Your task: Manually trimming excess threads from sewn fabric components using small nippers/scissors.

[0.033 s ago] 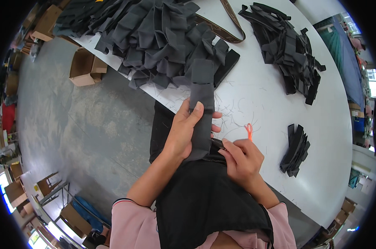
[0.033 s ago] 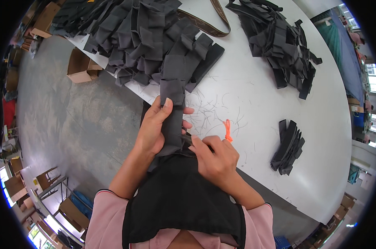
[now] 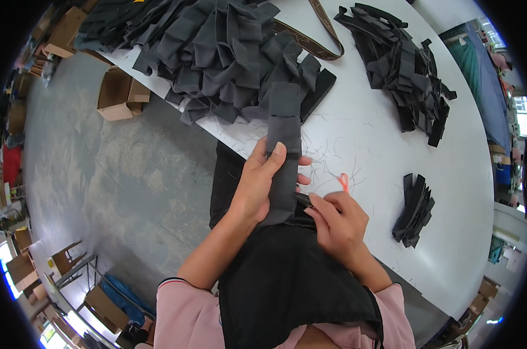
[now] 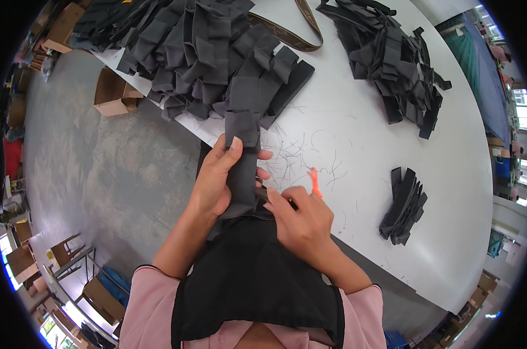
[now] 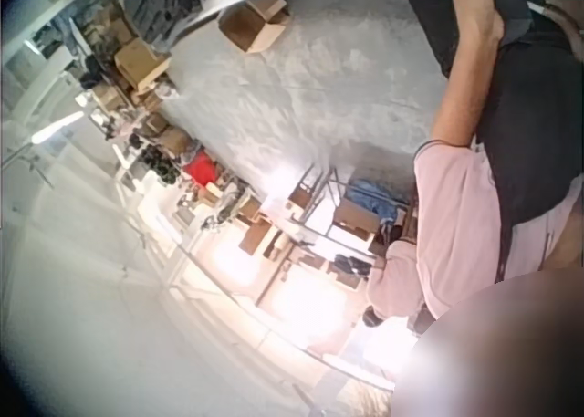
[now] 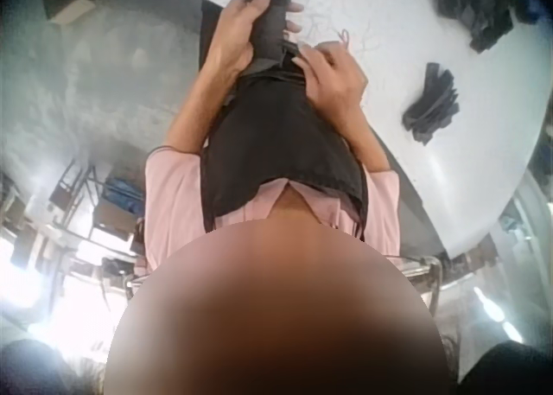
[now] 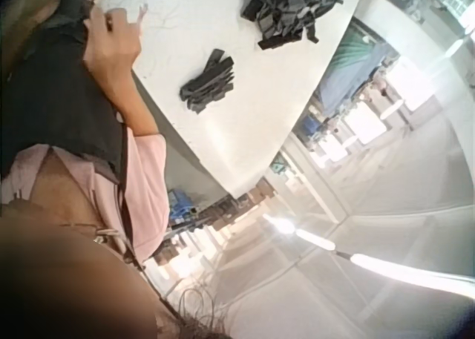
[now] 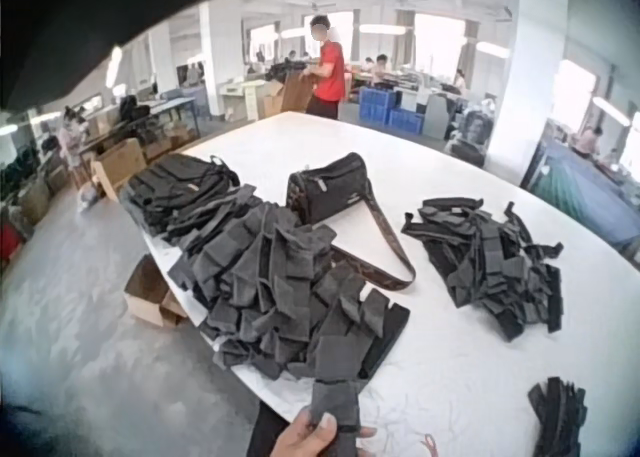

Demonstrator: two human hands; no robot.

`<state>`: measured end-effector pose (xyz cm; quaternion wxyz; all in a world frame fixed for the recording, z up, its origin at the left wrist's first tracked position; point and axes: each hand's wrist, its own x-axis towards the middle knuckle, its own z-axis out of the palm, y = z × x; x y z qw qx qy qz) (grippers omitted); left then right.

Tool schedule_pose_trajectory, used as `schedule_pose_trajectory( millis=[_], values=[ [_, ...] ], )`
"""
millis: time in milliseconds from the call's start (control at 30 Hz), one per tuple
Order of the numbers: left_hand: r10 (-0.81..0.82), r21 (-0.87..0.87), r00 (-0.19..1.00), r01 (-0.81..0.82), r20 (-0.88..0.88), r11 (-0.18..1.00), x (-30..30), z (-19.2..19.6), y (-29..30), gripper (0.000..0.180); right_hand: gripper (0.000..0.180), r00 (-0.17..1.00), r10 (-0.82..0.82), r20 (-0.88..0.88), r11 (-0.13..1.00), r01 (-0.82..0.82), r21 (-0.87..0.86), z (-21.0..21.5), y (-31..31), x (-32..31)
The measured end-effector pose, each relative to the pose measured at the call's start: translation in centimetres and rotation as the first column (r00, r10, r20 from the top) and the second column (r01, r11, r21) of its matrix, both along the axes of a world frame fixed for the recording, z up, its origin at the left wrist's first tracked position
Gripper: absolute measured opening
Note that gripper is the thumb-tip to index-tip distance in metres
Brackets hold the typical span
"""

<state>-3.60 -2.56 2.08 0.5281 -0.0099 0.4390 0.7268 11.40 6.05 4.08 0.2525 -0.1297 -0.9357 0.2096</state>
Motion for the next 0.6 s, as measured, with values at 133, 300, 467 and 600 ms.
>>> schedule_pose_trajectory(
  millis=[133,300,467,600],
  values=[
    [-0.007,0.005,1.0,0.007,0.027,1.0,0.0,-0.4,0.0,0.04,0.024,0.994,0.033,0.102,0.999,-0.035,0.023,0.8,0.0,-0.2],
    [0.013,-0.001,1.0,-0.012,0.024,1.0,0.1,-0.1,-0.2,0.043,0.022,0.98,0.058,0.19,0.998,-0.051,-0.042,0.9,-0.3,-1.4],
    [0.012,0.012,1.0,-0.012,0.021,1.0,-0.3,-0.4,-0.7,0.041,0.024,0.978,0.097,0.184,0.995,-0.094,-0.027,0.8,0.0,-1.8],
    [0.013,0.024,0.998,-0.014,0.059,1.0,-0.1,-0.4,-0.7,0.039,0.026,0.976,0.097,0.195,0.995,-0.089,-0.051,0.6,-0.2,-1.8]
  ],
)
